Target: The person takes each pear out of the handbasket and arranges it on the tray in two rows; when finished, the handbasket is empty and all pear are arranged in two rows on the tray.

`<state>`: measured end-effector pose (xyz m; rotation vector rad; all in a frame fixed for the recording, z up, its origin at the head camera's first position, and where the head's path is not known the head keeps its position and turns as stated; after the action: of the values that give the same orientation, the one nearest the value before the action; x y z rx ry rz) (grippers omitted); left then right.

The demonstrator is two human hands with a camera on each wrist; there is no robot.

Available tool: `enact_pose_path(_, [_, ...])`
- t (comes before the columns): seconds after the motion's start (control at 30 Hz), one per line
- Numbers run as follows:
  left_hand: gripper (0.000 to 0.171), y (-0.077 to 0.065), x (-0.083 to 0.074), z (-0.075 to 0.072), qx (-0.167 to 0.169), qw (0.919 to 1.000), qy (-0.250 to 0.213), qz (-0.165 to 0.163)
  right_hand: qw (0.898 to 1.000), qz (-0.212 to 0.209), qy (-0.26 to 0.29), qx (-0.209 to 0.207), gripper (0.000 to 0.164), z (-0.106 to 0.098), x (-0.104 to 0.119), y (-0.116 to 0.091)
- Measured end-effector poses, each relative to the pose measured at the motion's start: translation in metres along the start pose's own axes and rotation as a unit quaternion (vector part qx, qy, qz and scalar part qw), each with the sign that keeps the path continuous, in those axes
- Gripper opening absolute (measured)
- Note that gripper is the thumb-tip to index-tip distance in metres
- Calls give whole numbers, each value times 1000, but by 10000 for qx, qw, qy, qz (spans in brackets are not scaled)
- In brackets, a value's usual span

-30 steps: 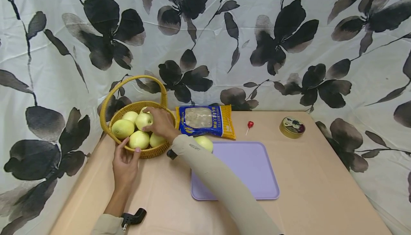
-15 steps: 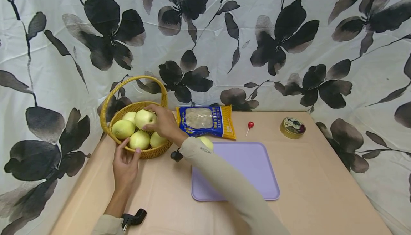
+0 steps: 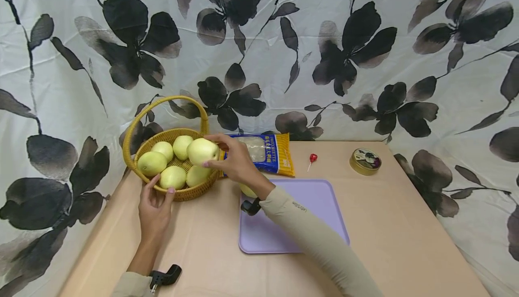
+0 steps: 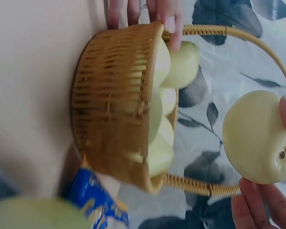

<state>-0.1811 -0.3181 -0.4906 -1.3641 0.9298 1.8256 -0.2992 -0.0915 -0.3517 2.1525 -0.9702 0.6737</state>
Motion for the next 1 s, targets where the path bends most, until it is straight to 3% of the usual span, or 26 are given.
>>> enact_pose_path(0.4, [60, 2, 1, -1, -15, 10000, -75, 0, 9984, 284, 224, -444, 64, -62, -48, -52])
enact_pose_path(0.6, [61, 1, 3, -2, 6, 9999, -150, 36, 9951, 831, 271, -462, 62, -85, -83, -83])
enact_pose_path(0.8, [61, 2, 3, -3, 3, 9999, -110, 7, 9885, 1423, 309, -412, 64, -98, -122, -111])
enact_pose_path(1.0, [62, 2, 4, -2, -9, 9998, -185, -41, 9831, 1826, 87, -128, 66, -96, -151, -134])
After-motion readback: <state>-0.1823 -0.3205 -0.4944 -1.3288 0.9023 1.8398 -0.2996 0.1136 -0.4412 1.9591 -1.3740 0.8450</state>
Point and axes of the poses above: each hand's wrist, its own y-axis towards the middle knuckle, its own z-axis out of the palm, x = y × z, the point moved 8 cm from there along y, towards the middle knuckle, and after that the axes turned 15 degrees about -y, right-handed, at the moved point
